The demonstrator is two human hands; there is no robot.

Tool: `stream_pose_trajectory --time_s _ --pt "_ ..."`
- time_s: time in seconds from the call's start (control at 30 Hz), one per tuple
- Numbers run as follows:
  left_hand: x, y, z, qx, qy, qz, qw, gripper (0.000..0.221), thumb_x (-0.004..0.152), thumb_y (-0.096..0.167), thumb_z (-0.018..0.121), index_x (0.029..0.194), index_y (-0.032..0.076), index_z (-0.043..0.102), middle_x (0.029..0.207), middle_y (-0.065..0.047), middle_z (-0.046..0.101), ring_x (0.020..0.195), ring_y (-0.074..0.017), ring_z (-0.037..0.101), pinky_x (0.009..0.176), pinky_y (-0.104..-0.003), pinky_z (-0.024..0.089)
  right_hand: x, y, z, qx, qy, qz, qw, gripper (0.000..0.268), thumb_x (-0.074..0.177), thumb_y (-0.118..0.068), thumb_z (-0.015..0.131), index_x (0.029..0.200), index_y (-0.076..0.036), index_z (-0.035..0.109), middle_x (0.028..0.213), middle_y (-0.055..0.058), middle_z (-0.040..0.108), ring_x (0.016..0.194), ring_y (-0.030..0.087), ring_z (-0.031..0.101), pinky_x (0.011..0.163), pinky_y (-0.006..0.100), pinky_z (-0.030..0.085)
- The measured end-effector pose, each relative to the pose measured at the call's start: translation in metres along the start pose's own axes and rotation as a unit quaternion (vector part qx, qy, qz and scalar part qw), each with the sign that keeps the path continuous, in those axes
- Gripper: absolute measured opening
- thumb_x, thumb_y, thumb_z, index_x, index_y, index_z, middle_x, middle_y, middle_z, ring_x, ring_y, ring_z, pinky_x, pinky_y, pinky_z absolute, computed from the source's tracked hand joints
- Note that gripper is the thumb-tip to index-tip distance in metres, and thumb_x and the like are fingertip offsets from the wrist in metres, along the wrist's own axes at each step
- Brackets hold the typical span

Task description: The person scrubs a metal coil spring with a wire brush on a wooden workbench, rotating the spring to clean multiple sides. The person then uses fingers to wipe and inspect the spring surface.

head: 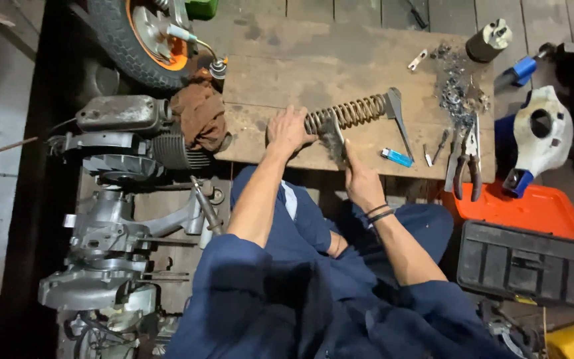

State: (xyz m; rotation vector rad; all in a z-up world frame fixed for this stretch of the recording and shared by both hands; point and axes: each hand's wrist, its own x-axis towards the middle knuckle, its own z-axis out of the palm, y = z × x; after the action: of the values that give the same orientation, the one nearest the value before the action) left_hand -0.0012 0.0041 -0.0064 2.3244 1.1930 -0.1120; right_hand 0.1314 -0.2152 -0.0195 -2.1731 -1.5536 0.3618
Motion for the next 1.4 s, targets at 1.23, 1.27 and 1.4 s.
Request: stream_pose_trajectory --time_s 1.23,1.27,1.4 --pt "-0.002 0.005 -0.003 0.002 -0.021 -0.001 1.0 0.064 0.077 0.051 0.08 0.127 0.018 0.057 0.132 -0.015 0.056 0.122 -0.0458 0.06 0.104 -0.068 0.042 0.009 -0.06 -0.062 -0.015 -0.062 0.065 0.996 0.06 0.107 -0.023 0.037 0.165 -0.033 0.022 0.11 0.032 0.069 0.101 0.055 0.067 0.088 0.062 0.054" --pt "0.0 0.002 -0.005 0.019 -0.019 -0.008 1.0 0.062 0.078 0.051 0.08 0.126 0.021 0.056 0.13 -0.012 0.055 0.12 -0.0443 0.062 0.103 -0.067 0.044 0.026 -0.075 -0.074 0.024 -0.023 0.032 0.999 0.065 0.105 -0.011 0.039 0.165 -0.028 0.022 0.106 0.034 0.068 0.1 0.057 0.066 0.086 0.062 0.053" --pt "-0.004 0.002 0.0 0.019 0.007 -0.004 1.0 0.062 0.075 0.05 0.083 0.122 0.018 0.056 0.12 -0.013 0.055 0.113 -0.0461 0.064 0.094 -0.063 0.049 0.082 -0.079 -0.054 0.061 -0.013 -0.025 0.998 0.081 0.099 -0.009 0.055 0.166 -0.028 0.012 0.106 0.032 0.068 0.102 0.055 0.067 0.083 0.062 0.056"
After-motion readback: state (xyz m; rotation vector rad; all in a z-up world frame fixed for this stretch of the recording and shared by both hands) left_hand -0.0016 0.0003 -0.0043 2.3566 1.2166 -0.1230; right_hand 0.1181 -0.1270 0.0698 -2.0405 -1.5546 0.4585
